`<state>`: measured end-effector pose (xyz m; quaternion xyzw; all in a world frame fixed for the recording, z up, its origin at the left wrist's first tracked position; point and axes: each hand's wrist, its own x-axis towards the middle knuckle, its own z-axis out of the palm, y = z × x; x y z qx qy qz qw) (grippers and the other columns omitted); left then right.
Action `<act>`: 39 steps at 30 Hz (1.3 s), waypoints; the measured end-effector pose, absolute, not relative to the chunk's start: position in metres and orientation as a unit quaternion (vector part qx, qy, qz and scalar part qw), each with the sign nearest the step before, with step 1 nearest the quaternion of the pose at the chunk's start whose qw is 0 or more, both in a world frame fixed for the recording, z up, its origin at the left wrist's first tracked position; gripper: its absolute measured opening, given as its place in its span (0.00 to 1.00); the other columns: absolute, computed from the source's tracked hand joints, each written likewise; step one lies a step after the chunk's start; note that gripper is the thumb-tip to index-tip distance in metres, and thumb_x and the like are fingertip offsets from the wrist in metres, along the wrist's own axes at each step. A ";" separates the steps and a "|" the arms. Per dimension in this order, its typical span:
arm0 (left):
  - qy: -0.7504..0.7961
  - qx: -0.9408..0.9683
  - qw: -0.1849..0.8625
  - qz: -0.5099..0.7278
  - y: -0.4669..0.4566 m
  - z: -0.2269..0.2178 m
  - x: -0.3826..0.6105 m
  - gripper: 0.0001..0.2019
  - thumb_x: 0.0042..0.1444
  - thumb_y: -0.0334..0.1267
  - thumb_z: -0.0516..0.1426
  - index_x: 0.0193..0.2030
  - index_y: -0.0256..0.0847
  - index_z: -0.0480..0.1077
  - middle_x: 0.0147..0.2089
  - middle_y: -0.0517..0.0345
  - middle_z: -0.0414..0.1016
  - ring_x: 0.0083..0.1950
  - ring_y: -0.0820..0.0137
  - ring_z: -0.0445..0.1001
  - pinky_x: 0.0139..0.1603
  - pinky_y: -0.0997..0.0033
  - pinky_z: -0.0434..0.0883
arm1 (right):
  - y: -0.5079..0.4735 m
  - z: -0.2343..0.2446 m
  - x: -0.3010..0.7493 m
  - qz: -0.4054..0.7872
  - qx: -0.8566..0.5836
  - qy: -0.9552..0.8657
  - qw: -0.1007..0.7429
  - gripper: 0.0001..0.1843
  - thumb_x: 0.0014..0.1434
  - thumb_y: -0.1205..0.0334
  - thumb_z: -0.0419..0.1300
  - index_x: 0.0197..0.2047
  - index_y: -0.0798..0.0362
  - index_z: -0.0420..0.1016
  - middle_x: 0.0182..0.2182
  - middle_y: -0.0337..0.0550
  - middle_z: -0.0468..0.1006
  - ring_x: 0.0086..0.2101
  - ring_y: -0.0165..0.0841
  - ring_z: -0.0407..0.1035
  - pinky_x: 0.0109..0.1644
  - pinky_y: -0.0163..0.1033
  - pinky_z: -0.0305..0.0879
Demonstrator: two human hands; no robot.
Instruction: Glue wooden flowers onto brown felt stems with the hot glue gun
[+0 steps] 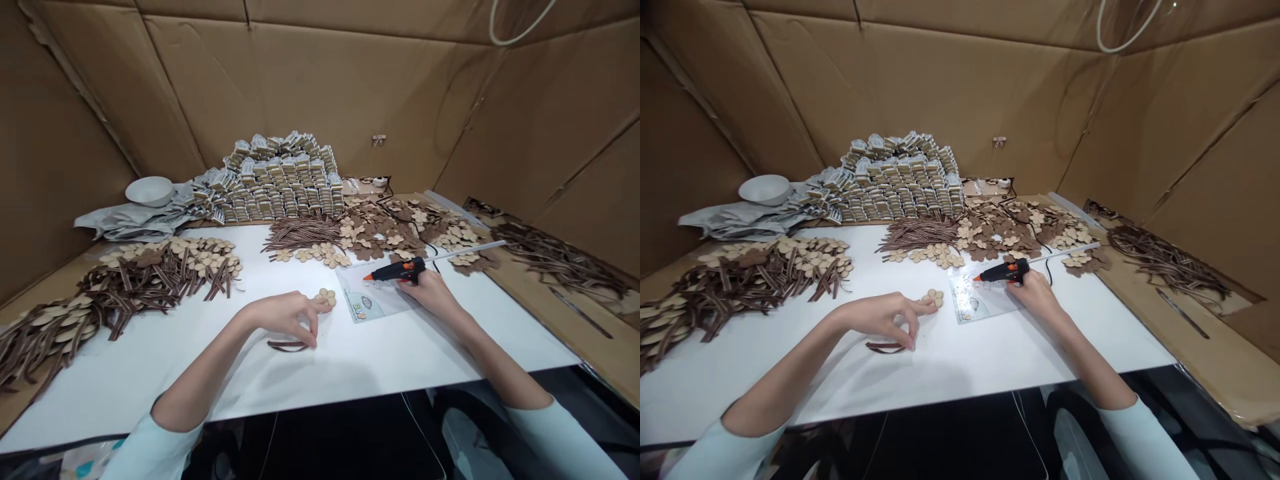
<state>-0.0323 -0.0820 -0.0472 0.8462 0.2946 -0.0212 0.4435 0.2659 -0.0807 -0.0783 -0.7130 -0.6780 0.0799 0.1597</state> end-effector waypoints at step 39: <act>0.316 0.859 0.404 0.006 -0.079 -0.041 -0.040 0.06 0.45 0.42 0.60 0.27 0.43 0.76 0.50 0.56 0.72 0.49 0.65 0.70 0.47 0.76 0.61 | -0.043 -0.042 0.230 -0.004 -0.653 -0.732 0.193 0.12 0.40 0.61 0.57 0.32 0.55 0.66 0.30 0.43 0.69 0.32 0.35 0.65 0.33 0.36 0.60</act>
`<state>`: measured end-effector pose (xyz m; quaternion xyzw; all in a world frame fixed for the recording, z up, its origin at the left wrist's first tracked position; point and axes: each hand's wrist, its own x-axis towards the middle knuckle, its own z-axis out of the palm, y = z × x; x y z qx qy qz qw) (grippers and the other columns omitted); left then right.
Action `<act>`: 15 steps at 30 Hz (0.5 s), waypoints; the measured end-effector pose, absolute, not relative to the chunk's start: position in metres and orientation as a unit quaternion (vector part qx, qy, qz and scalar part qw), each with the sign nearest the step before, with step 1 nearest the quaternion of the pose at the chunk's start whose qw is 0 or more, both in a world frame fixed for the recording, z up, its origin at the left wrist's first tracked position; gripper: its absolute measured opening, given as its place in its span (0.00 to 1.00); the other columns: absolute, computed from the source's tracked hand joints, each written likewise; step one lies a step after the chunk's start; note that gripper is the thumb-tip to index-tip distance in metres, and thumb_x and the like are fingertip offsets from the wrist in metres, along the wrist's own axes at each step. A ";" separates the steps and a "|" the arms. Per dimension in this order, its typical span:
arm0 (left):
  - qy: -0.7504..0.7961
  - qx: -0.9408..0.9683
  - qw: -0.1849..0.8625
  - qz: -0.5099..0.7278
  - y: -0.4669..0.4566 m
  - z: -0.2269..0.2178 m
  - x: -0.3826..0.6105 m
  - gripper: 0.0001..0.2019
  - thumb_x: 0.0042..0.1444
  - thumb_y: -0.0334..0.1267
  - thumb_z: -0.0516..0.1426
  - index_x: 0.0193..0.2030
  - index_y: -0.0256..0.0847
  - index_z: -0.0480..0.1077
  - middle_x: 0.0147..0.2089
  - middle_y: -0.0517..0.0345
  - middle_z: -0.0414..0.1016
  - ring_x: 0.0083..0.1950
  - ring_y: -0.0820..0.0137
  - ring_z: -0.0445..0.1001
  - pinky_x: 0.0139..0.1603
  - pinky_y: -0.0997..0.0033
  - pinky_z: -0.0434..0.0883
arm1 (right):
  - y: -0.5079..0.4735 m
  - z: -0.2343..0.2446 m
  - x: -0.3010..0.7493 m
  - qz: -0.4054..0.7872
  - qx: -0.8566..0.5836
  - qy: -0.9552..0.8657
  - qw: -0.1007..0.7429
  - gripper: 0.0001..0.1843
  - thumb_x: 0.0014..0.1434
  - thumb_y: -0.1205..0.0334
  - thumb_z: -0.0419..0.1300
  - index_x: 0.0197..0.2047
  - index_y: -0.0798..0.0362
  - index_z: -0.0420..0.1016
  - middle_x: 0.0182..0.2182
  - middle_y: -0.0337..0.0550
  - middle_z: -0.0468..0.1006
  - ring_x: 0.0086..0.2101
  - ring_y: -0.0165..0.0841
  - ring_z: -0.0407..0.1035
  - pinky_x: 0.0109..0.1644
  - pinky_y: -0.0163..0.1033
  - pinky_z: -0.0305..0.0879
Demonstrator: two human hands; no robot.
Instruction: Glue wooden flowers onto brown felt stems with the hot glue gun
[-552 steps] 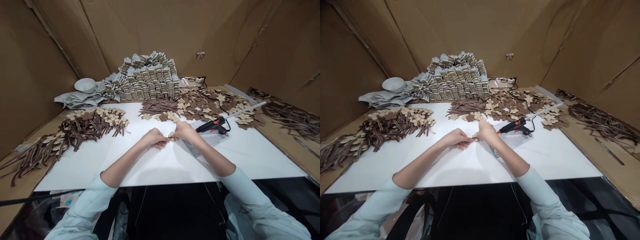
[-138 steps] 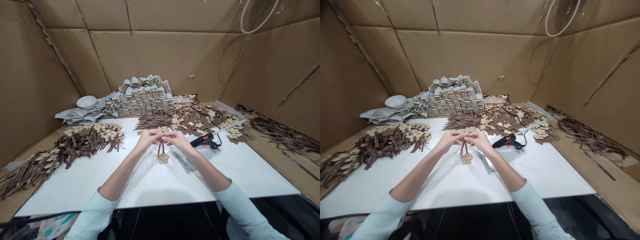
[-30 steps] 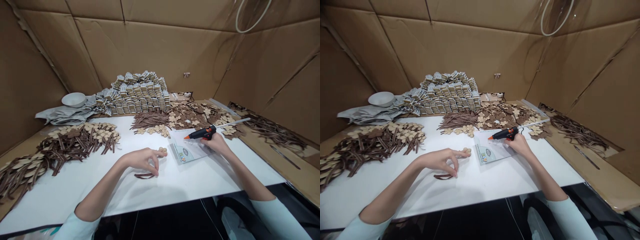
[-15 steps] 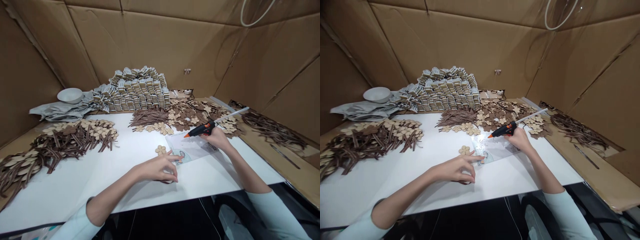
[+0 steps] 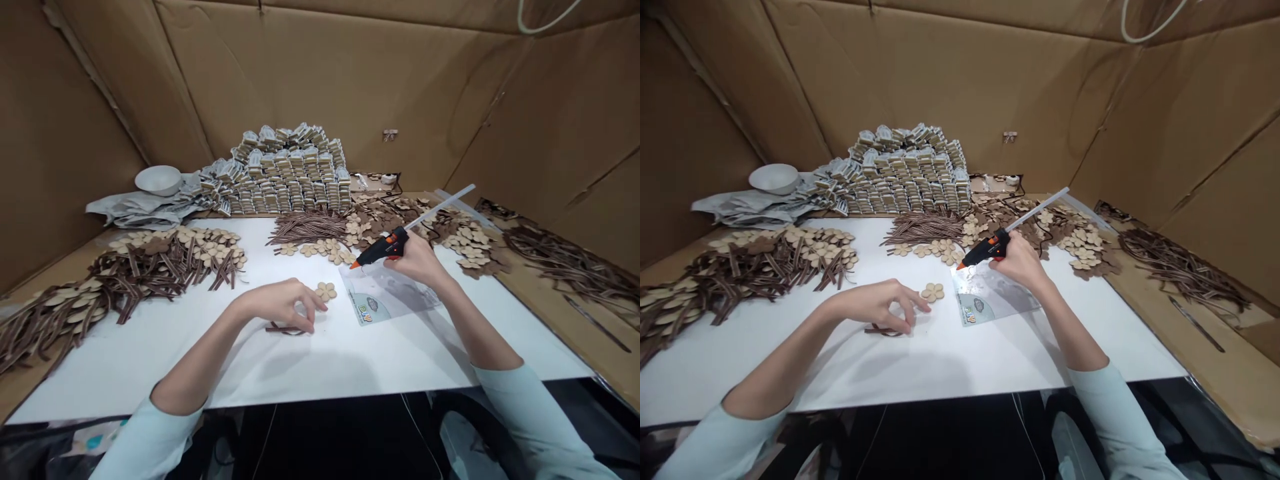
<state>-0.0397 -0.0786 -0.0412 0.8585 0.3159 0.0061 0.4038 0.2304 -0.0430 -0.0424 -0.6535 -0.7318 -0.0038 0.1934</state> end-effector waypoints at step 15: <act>0.322 0.887 0.331 -0.014 -0.076 -0.052 -0.044 0.05 0.47 0.36 0.58 0.29 0.41 0.75 0.56 0.56 0.67 0.57 0.66 0.64 0.50 0.77 0.61 | -0.059 -0.061 0.210 -0.018 -0.602 -0.784 0.152 0.07 0.43 0.64 0.53 0.27 0.55 0.67 0.35 0.46 0.67 0.28 0.33 0.63 0.30 0.36 0.59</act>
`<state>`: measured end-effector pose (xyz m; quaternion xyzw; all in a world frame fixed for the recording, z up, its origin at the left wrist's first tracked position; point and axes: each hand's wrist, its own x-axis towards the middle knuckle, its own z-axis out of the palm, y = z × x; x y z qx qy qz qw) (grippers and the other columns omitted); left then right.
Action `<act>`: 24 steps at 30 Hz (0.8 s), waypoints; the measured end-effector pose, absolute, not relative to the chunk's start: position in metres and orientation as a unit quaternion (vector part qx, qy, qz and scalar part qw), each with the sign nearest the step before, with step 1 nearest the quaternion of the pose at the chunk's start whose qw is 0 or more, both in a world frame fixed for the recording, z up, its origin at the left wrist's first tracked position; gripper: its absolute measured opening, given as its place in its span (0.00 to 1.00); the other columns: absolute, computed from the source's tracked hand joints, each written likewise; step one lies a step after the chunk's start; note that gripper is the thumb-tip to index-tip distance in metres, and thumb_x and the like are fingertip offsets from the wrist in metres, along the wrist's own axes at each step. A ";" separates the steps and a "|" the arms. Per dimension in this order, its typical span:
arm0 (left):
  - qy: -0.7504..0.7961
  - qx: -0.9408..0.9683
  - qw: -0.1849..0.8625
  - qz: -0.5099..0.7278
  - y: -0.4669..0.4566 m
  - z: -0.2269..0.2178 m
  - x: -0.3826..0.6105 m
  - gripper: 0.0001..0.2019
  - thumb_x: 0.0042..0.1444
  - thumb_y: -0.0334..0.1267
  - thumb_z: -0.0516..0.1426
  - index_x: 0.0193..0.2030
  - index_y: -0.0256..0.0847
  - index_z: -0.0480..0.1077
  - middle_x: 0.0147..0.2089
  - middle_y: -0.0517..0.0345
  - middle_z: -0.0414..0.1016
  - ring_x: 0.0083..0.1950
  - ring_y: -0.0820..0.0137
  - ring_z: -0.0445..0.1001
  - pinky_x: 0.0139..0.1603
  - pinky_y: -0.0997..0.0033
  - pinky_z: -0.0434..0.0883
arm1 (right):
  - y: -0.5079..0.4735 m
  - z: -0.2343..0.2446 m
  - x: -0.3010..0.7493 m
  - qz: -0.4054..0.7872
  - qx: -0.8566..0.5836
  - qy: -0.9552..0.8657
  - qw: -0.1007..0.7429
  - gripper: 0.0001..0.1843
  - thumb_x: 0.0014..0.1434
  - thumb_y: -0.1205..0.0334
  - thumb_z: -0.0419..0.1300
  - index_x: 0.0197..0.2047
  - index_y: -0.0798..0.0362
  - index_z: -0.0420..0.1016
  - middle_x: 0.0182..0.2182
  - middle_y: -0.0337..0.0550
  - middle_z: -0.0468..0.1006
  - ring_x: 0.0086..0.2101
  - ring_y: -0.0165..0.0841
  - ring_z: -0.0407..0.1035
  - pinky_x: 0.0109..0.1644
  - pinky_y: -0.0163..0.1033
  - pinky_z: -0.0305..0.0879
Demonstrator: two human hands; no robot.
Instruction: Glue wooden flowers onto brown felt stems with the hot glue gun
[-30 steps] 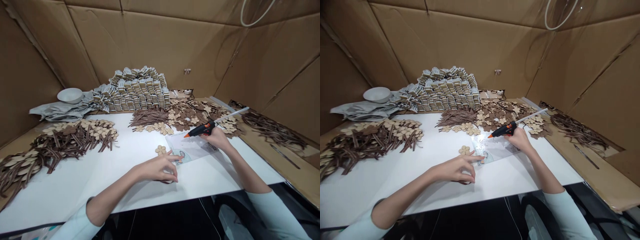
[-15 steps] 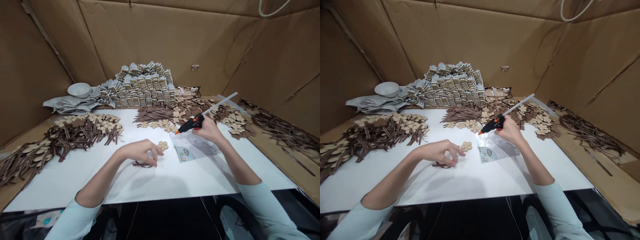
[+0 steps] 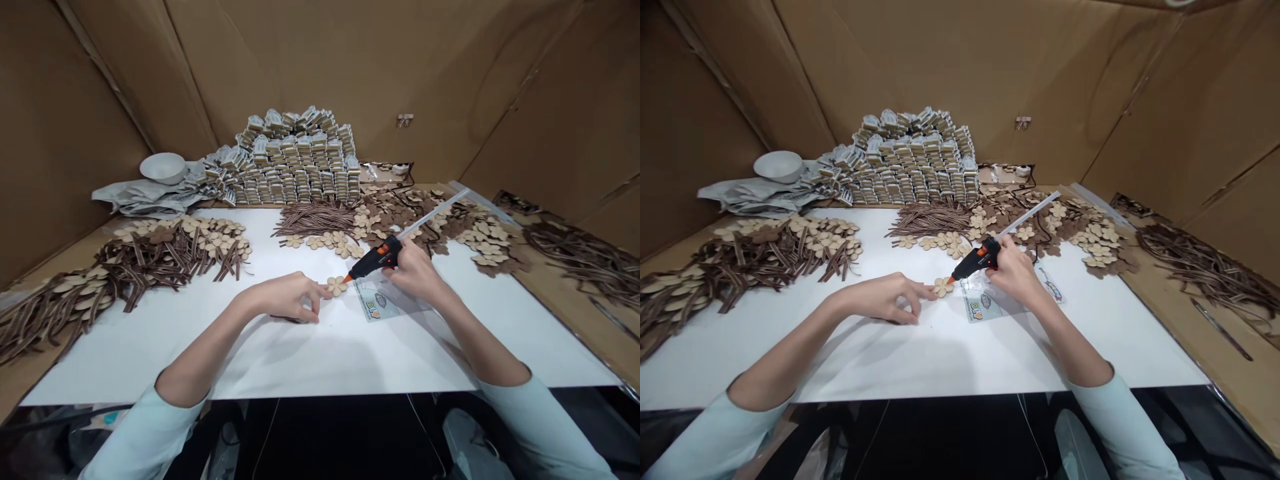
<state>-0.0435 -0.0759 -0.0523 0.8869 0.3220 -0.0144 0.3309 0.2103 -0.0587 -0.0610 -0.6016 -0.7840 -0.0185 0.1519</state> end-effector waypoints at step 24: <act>0.262 0.930 0.257 0.017 -0.082 -0.061 -0.030 0.05 0.48 0.36 0.58 0.29 0.42 0.75 0.61 0.58 0.59 0.63 0.62 0.53 0.60 0.65 0.53 | -0.059 -0.060 0.210 0.020 -0.628 -0.749 0.211 0.06 0.40 0.63 0.56 0.25 0.55 0.67 0.34 0.46 0.66 0.30 0.36 0.64 0.36 0.40 0.63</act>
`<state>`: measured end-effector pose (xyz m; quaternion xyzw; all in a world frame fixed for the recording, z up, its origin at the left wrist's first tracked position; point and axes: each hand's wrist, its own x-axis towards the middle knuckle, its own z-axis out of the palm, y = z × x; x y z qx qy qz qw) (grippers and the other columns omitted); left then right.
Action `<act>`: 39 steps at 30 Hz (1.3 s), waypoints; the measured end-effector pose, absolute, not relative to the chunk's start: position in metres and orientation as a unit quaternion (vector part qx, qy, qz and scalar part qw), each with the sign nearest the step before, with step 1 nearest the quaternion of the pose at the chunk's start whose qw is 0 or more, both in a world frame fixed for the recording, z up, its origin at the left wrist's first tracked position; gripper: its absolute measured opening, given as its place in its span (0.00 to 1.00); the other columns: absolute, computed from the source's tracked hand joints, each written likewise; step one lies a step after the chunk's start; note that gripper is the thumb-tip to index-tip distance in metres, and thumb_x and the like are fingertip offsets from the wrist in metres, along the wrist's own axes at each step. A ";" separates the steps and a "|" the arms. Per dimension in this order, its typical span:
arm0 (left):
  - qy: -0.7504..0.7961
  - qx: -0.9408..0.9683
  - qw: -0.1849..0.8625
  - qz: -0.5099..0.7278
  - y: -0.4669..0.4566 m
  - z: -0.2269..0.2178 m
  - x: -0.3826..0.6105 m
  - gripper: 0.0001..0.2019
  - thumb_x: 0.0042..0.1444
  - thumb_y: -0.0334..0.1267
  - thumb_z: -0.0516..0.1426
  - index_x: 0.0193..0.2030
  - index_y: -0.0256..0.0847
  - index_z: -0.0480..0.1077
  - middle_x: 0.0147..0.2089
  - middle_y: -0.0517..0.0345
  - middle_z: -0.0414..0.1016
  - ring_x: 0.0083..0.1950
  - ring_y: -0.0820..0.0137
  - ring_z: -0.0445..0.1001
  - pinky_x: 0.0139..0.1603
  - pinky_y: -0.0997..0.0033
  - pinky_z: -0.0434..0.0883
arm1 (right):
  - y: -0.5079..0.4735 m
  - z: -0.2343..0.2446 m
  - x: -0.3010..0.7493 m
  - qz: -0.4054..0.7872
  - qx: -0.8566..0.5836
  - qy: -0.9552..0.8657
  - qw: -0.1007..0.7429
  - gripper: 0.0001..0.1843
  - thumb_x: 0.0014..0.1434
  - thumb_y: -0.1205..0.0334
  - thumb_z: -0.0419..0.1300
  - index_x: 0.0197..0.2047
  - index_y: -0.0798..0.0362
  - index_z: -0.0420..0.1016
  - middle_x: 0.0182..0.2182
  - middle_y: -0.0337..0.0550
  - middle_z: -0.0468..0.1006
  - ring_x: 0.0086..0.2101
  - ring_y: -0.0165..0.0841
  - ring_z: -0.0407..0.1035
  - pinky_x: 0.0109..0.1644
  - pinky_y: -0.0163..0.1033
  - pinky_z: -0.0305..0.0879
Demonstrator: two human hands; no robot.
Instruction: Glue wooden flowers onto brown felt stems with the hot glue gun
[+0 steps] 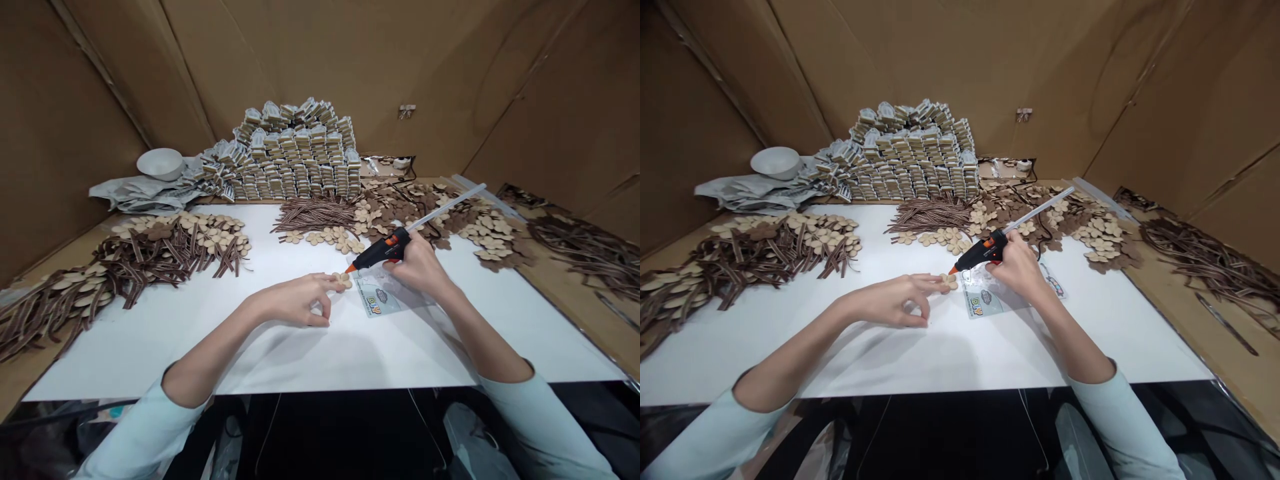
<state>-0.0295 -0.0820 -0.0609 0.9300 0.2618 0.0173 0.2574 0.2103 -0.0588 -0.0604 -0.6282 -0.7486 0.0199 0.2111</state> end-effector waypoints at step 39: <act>0.220 0.909 0.354 -0.006 -0.074 -0.068 -0.036 0.03 0.45 0.37 0.60 0.26 0.41 0.76 0.64 0.60 0.54 0.64 0.61 0.52 0.63 0.66 0.45 | -0.065 -0.068 0.207 -0.011 -0.603 -0.785 0.143 0.10 0.46 0.67 0.51 0.33 0.55 0.69 0.43 0.48 0.65 0.29 0.33 0.65 0.32 0.38 0.60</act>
